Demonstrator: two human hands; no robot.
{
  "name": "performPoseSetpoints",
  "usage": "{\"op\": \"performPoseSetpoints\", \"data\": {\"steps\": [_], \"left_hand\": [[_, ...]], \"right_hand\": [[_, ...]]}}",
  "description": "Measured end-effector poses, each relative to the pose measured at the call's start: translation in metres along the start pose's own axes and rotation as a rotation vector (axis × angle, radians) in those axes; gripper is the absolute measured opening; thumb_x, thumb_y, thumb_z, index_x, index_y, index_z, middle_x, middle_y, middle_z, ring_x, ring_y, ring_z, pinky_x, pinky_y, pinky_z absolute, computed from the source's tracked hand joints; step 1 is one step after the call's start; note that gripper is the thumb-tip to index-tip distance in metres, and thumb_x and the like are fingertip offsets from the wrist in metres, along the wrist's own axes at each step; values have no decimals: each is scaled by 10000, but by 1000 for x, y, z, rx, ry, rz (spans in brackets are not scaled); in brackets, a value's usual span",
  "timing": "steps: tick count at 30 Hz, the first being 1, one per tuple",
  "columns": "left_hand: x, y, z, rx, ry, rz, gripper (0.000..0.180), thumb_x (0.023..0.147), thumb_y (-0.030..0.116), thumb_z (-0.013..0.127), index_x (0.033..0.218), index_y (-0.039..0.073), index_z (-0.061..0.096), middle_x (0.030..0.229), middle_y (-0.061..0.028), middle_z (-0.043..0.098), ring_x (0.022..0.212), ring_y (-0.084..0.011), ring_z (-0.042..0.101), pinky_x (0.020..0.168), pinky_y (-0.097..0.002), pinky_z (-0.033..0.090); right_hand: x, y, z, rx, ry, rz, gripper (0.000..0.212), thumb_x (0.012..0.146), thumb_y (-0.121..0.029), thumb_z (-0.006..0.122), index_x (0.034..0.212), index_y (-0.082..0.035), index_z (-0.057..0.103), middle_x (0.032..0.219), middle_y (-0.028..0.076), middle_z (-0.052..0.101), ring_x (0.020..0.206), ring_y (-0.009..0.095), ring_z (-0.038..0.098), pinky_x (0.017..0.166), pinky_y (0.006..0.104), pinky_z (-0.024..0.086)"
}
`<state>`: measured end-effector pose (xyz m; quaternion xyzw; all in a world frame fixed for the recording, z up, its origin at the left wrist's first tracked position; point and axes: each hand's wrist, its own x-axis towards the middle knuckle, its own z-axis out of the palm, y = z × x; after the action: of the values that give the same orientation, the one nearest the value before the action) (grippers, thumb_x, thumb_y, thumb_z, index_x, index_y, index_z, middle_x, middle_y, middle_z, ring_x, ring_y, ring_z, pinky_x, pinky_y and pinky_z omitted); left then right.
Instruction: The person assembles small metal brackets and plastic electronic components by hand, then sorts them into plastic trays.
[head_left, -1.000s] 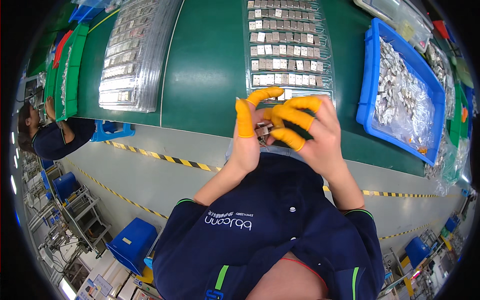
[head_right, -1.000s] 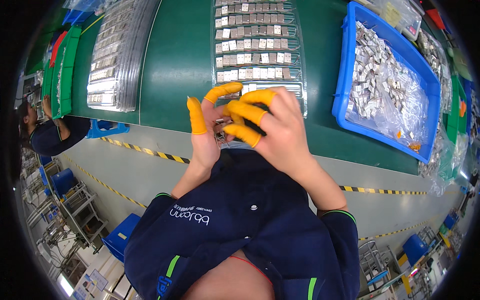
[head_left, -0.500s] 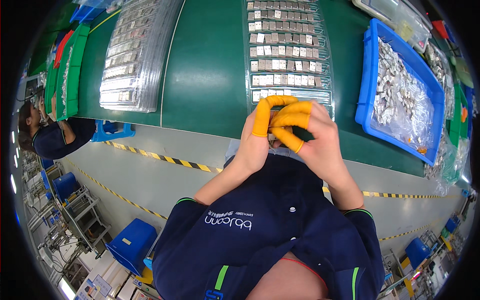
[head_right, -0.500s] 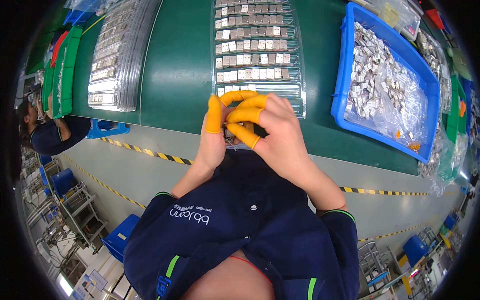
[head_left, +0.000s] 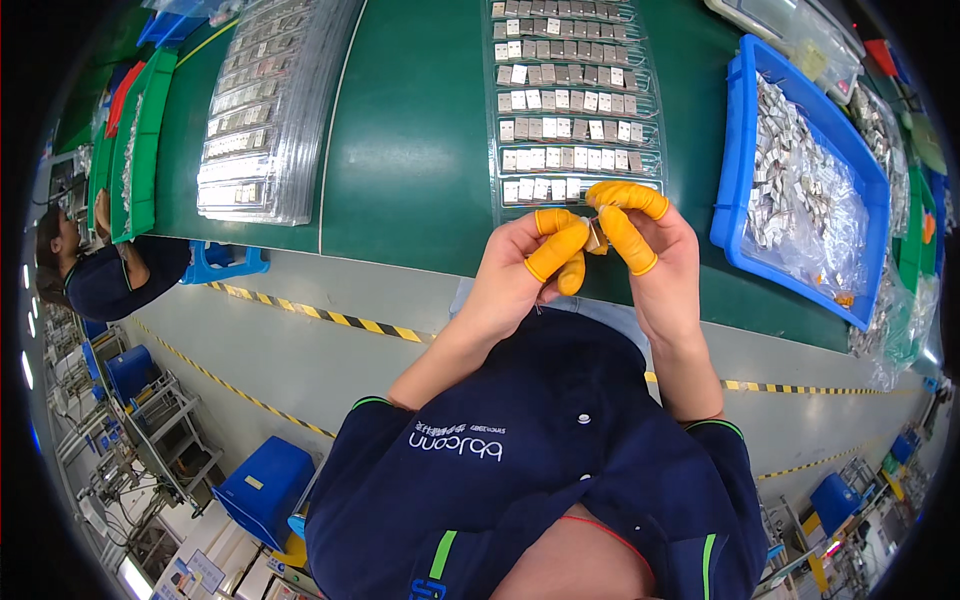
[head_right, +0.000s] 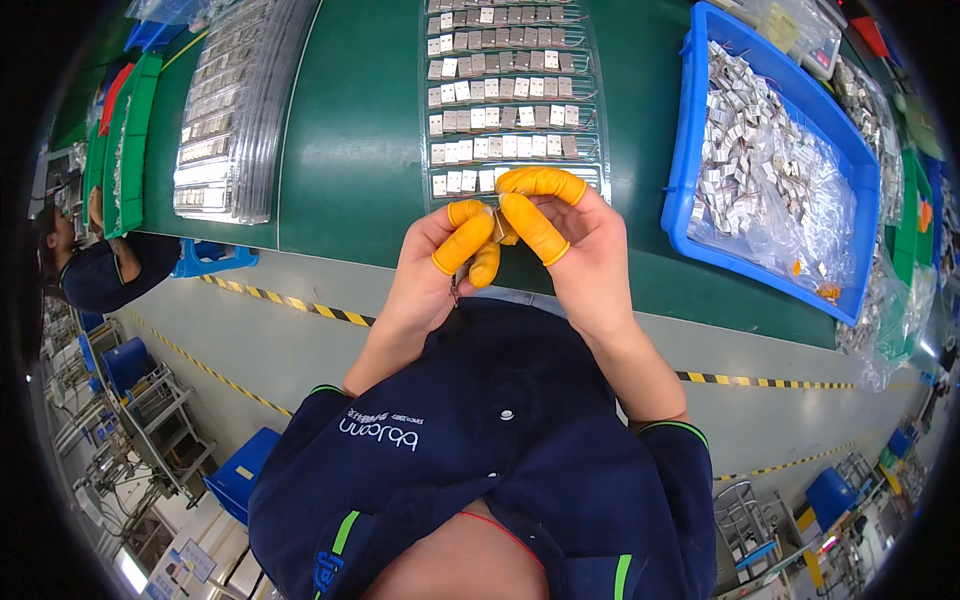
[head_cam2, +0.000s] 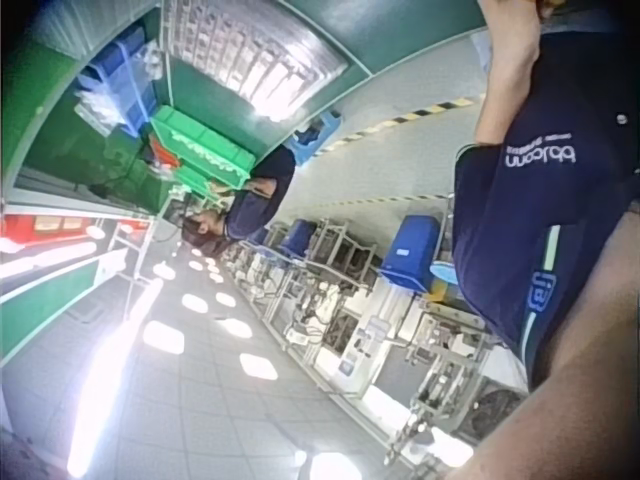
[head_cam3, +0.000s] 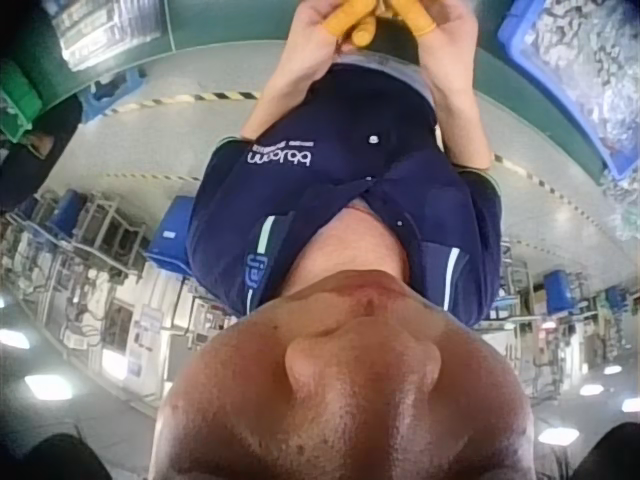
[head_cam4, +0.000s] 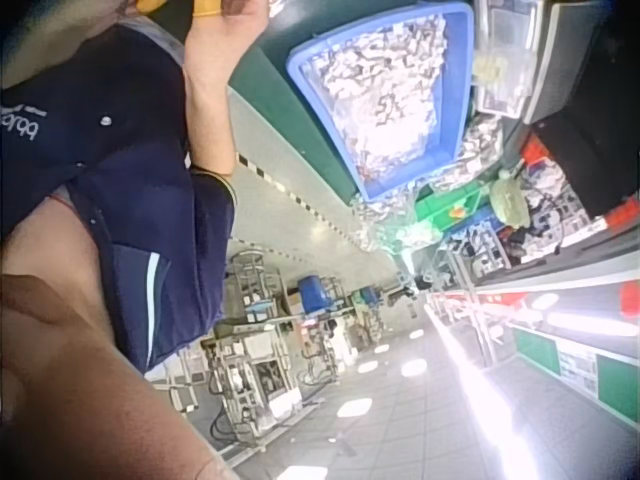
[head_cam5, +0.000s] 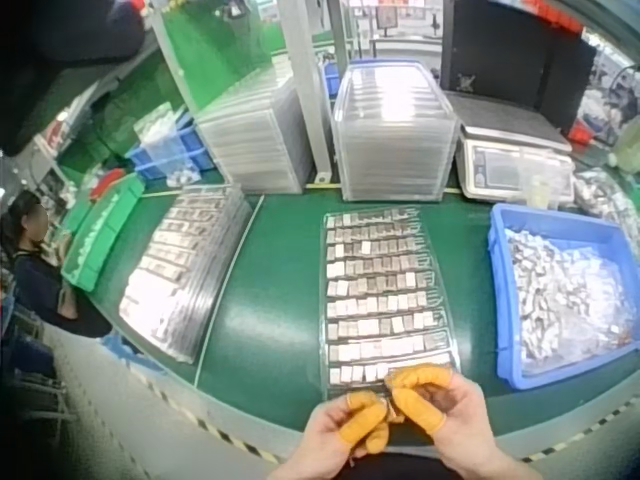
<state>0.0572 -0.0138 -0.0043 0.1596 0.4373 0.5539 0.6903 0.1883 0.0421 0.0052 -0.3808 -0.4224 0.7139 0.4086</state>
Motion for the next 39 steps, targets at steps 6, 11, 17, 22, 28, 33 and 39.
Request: {"op": "performPoseSetpoints", "data": {"steps": [6, 11, 17, 22, 28, 33, 39], "left_hand": [[0, 2, -2, -121, 6, -63, 404, 937, 347, 447, 806, -4, 599, 578, -40, 531, 424, -51, 412, 380, -169, 272], [-1, 3, -7, -145, -163, -143, 398, 941, 369, 421, 878, 1, 560, 592, -38, 509, 435, -56, 409, 391, -171, 280], [-2, -2, -8, -133, -124, 109, 207, 926, 214, 498, 959, 14, 543, 717, -35, 551, 514, -43, 434, 419, -169, 295], [-1, -7, -3, 30, 6, 259, 140, 904, 125, 536, 980, 8, 540, 800, -44, 593, 580, -51, 477, 483, -175, 339], [-3, -6, -5, 151, 105, 317, 145, 897, 119, 551, 964, -9, 545, 806, -43, 600, 593, -55, 486, 514, -185, 358], [-3, -5, -7, 158, 81, 316, 153, 899, 133, 548, 956, -9, 554, 798, -38, 598, 583, -48, 479, 500, -183, 345], [-3, -7, -6, 115, 74, 262, 179, 902, 163, 545, 956, -7, 560, 750, -27, 588, 561, -33, 460, 470, -173, 310]], "right_hand": [[1, 6, -3, 46, -42, -158, 363, 794, 11, 641, 1119, 3, 481, 946, 66, 619, 899, 110, 564, 777, 248, 436], [2, 5, -3, -147, -99, -234, 514, 744, 29, 678, 1191, -1, 425, 919, 56, 626, 853, 94, 542, 810, 245, 414], [3, 9, -6, 19, -153, -174, 531, 753, 56, 656, 1215, 2, 401, 947, 77, 630, 891, 119, 557, 839, 248, 420], [0, 10, 2, 135, 37, -32, 500, 780, 59, 630, 1219, 6, 398, 968, 95, 621, 885, 124, 559, 805, 234, 431], [7, 16, -7, -228, 250, -450, 388, 807, 33, 610, 1166, 5, 466, 979, 70, 588, 891, 126, 549, 832, 258, 417], [2, 2, 0, -846, 13, -684, 238, 675, -20, 706, 902, -80, 663, 1014, 66, 561, 961, 250, 496, 804, 332, 407], [5, 7, -2, -984, 55, -723, 219, 645, -37, 709, 854, -75, 658, 990, 67, 564, 969, 286, 485, 841, 372, 377]]}}
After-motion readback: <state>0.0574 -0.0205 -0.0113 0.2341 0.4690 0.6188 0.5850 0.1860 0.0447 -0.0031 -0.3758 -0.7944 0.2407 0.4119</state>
